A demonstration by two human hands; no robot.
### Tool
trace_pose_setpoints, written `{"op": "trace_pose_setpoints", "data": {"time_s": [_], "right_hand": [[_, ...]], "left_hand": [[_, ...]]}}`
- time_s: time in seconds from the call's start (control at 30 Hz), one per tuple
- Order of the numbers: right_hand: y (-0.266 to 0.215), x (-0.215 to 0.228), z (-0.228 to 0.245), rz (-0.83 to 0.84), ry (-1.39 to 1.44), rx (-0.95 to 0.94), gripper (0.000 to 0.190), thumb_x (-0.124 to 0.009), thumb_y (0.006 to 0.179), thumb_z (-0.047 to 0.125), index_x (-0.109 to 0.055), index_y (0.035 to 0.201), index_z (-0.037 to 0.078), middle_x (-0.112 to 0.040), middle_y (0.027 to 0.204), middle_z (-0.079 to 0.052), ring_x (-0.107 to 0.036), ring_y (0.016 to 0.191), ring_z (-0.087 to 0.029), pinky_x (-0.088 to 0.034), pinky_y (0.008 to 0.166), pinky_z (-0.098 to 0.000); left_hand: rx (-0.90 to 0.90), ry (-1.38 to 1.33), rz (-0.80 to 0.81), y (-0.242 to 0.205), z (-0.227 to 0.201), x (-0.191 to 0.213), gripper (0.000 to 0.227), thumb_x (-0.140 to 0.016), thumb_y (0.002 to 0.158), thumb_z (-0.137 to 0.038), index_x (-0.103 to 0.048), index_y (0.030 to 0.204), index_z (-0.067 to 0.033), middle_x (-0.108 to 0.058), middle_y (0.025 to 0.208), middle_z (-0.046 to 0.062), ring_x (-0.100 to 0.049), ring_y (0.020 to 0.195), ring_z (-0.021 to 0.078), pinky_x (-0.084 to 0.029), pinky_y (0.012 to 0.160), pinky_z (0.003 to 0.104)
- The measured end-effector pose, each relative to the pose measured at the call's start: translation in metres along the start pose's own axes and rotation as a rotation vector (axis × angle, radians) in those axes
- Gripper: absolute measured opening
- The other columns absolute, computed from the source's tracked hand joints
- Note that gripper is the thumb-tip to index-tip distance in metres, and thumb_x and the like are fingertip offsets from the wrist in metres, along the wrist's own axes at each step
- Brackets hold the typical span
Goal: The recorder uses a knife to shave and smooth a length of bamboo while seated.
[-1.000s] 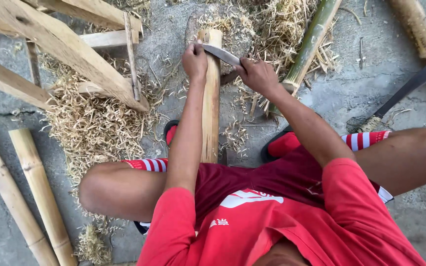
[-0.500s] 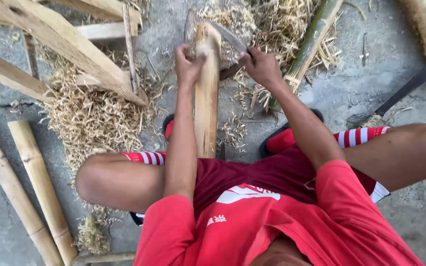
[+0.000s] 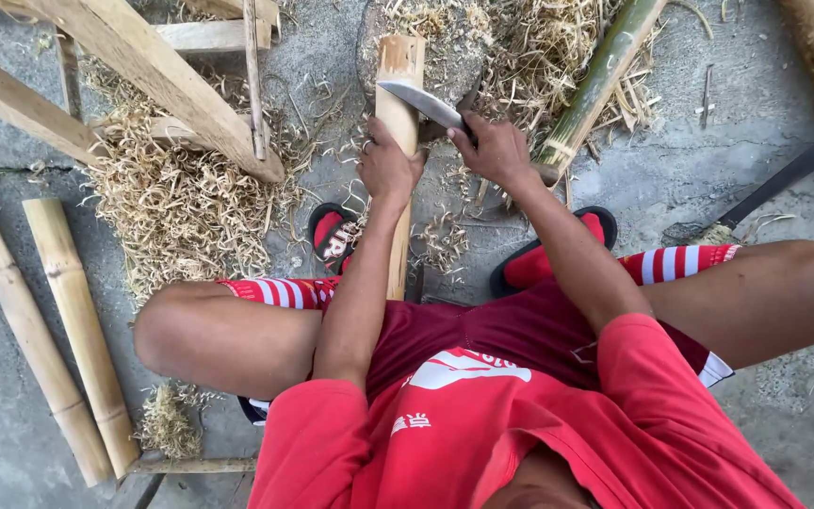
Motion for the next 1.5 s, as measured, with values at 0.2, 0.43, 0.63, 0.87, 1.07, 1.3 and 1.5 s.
{"op": "trace_pose_setpoints", "data": {"time_s": [0.2, 0.43, 0.63, 0.87, 1.07, 1.3, 1.5], "right_hand": [[-0.004, -0.008, -0.003, 0.097, 0.008, -0.071, 0.047, -0.056, 0.104, 0.051, -0.066, 0.130, 0.013, -0.065, 0.057, -0.011, -0.070, 0.053, -0.030, -0.058, 0.056, -0.0478], [-0.007, -0.011, 0.006, 0.112, -0.090, -0.062, 0.048, -0.051, 0.108, 0.052, -0.067, 0.130, 0.012, -0.060, 0.051, -0.009, -0.063, 0.042, -0.026, -0.052, 0.042, -0.0456], [0.004, -0.031, -0.017, -0.052, -0.244, 0.086, 0.052, -0.051, 0.106, 0.056, -0.067, 0.129, 0.013, -0.056, 0.049, -0.008, -0.058, 0.039, -0.024, -0.047, 0.037, -0.0418], [0.002, -0.025, -0.006, 0.038, -0.155, 0.014, 0.051, -0.047, 0.109, 0.051, -0.065, 0.132, 0.009, -0.053, 0.047, -0.005, -0.054, 0.035, -0.021, -0.043, 0.033, -0.0399], [0.029, -0.032, -0.015, 0.045, -0.141, 0.052, 0.050, -0.047, 0.113, 0.051, -0.066, 0.129, 0.008, -0.052, 0.050, -0.001, -0.050, 0.036, -0.016, -0.039, 0.032, -0.0355], [0.024, -0.018, -0.011, 0.094, -0.215, 0.058, 0.054, -0.047, 0.106, 0.053, -0.066, 0.128, 0.008, -0.048, 0.042, -0.003, -0.047, 0.030, -0.015, -0.036, 0.028, -0.0365], [0.029, -0.014, -0.006, 0.015, -0.164, 0.104, 0.056, -0.045, 0.110, 0.054, -0.065, 0.132, 0.006, -0.048, 0.045, -0.003, -0.047, 0.032, -0.017, -0.040, 0.031, -0.0381]], "left_hand": [[-0.167, -0.366, -0.196, 0.030, 0.030, -0.021, 0.085, -0.077, 0.085, -0.055, -0.039, 0.135, 0.0018, -0.064, 0.112, 0.026, -0.066, 0.098, 0.0392, -0.052, 0.085, 0.051], [-0.074, -0.696, -0.223, 0.079, 0.015, -0.008, 0.032, -0.062, 0.099, -0.032, -0.067, 0.094, -0.0010, -0.072, 0.085, 0.015, -0.068, 0.077, 0.0270, -0.052, 0.076, 0.044], [0.030, -0.729, -0.193, 0.096, 0.016, -0.011, 0.021, -0.065, 0.095, -0.023, -0.068, 0.089, -0.0031, -0.073, 0.082, 0.014, -0.068, 0.073, 0.0271, -0.052, 0.073, 0.042], [0.004, -0.792, -0.262, 0.083, 0.017, -0.008, 0.019, -0.065, 0.095, -0.023, -0.069, 0.090, -0.0045, -0.074, 0.082, 0.013, -0.068, 0.072, 0.0253, -0.053, 0.072, 0.043], [0.073, -0.851, -0.180, 0.114, 0.012, -0.007, 0.019, -0.062, 0.093, -0.021, -0.068, 0.085, -0.0047, -0.072, 0.079, 0.010, -0.065, 0.069, 0.0219, -0.052, 0.067, 0.041], [0.036, -0.735, -0.187, 0.104, 0.019, -0.028, 0.020, -0.061, 0.096, -0.018, -0.065, 0.081, -0.0054, -0.065, 0.084, 0.007, -0.061, 0.075, 0.0202, -0.050, 0.072, 0.039], [0.020, -0.880, -0.238, 0.101, 0.000, 0.008, 0.021, -0.061, 0.098, -0.017, -0.067, 0.086, -0.0013, -0.069, 0.081, 0.007, -0.064, 0.074, 0.0211, -0.050, 0.072, 0.040]]}}
Point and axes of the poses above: each hand's wrist, its own y-axis towards the middle knuckle, its own x-axis out of the back of the hand, z = x × y, the point moved 5 cm from there along y, towards the middle knuckle
